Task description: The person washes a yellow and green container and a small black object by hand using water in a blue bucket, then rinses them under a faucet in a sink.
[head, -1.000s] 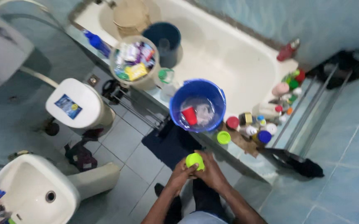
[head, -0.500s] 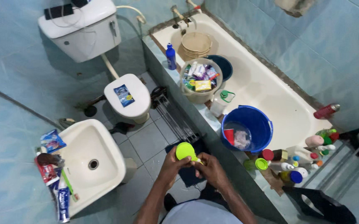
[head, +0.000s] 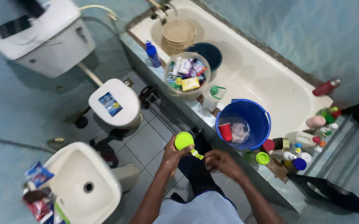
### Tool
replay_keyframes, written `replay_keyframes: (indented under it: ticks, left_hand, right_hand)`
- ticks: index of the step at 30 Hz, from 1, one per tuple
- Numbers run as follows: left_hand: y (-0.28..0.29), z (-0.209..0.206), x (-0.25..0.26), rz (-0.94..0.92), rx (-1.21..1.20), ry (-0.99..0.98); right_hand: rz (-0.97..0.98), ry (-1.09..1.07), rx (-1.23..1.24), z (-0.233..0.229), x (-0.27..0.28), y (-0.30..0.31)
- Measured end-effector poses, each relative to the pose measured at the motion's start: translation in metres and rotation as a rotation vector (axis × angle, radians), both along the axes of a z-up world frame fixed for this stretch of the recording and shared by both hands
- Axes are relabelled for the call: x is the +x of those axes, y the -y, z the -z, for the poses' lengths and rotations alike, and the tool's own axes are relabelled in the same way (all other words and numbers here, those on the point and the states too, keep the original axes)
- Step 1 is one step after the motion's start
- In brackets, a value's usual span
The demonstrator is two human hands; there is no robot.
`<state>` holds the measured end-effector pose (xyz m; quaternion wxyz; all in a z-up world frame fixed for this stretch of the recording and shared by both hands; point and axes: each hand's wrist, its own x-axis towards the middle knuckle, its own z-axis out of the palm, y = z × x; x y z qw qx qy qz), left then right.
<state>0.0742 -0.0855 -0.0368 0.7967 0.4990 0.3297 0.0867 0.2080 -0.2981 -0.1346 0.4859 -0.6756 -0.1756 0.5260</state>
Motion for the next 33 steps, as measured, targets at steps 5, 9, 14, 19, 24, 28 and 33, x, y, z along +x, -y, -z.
replay_keyframes:
  ticks: [5,9,14,19,24,28,33]
  left_hand:
    - [0.006,0.026,0.085,0.204,0.025,-0.021]
    - [0.025,0.079,0.15,0.281,-0.04,-0.109]
    - [0.036,0.131,0.203,0.415,-0.035,-0.129]
    - [0.029,0.136,0.227,0.377,-0.017,-0.227]
    - [0.024,0.132,0.239,0.359,0.002,-0.342]
    - [0.023,0.134,0.238,0.394,0.019,-0.365]
    - [0.031,0.132,0.231,0.437,-0.081,-0.32]
  right_hand:
    - [0.281,0.594,-0.176,0.109,0.121,0.047]
    - [0.065,0.842,-0.483,0.19,0.192,0.052]
    - [-0.185,0.758,-0.727,0.272,0.224,0.044]
    - [-0.216,0.888,-0.708,0.316,0.225,0.029]
    - [-0.028,0.932,-0.548,0.326,0.222,0.023]
    - [0.01,0.657,-0.621,0.313,0.236,0.036]
    - [0.302,0.368,-0.56,0.275,0.241,0.045]
